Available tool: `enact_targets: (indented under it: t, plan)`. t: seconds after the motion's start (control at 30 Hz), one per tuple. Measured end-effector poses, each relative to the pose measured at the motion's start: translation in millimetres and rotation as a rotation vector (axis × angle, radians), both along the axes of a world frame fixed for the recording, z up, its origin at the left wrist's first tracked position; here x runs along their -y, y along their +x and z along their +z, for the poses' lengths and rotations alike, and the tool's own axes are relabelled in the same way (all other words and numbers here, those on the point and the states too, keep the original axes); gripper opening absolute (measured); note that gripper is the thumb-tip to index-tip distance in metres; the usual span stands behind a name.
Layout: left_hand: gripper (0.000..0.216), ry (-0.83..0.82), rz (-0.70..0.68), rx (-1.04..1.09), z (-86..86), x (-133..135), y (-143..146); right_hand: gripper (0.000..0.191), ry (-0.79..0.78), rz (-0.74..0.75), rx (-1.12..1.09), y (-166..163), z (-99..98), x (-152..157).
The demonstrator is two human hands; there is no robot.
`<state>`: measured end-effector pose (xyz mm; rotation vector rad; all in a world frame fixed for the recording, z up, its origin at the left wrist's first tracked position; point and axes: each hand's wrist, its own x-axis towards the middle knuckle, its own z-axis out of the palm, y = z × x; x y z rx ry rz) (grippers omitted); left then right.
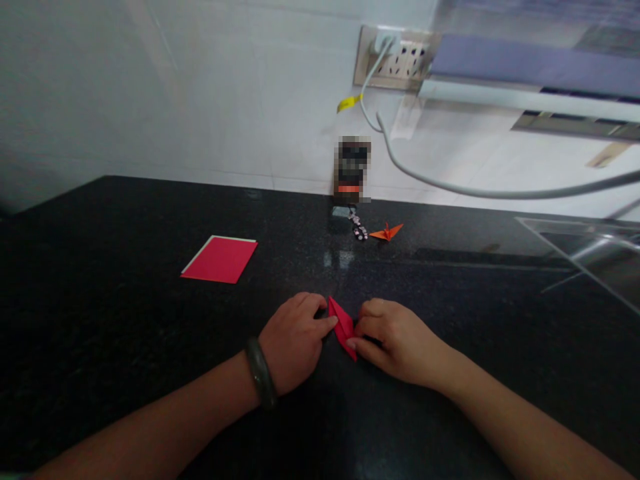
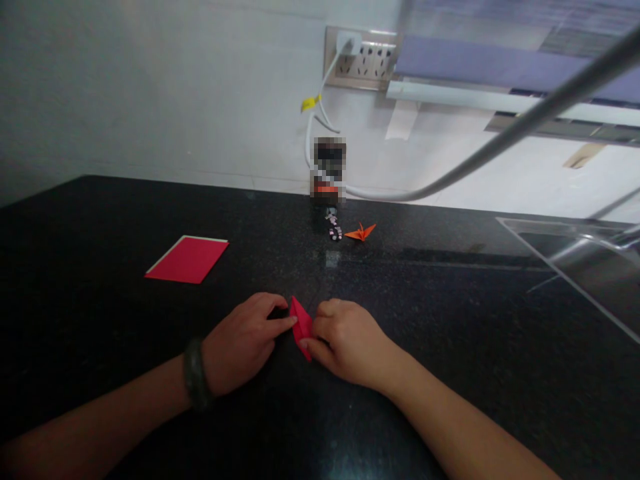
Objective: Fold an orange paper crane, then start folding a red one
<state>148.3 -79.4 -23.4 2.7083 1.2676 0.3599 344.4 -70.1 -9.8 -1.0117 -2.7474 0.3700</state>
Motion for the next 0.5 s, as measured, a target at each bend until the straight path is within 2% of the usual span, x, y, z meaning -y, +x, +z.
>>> enact_targets:
  t: [0.13, 0.3, 0.5]
  plan:
    - [0.026, -0.02, 0.016, 0.068, -3.9, -3, 1, 0.016, -0.107, 0.173, -0.153, -2, 0.4, 2]
    - [0.023, -0.046, 0.011, 0.122, -10.2, -6, 0, 0.017, -0.069, 0.048, -0.231, 6, -4.5, -6]
    - [0.021, -0.017, 0.007, 0.118, -5.4, -11, -1, 0.019, -0.011, 0.054, -0.108, 4, -8.1, -8]
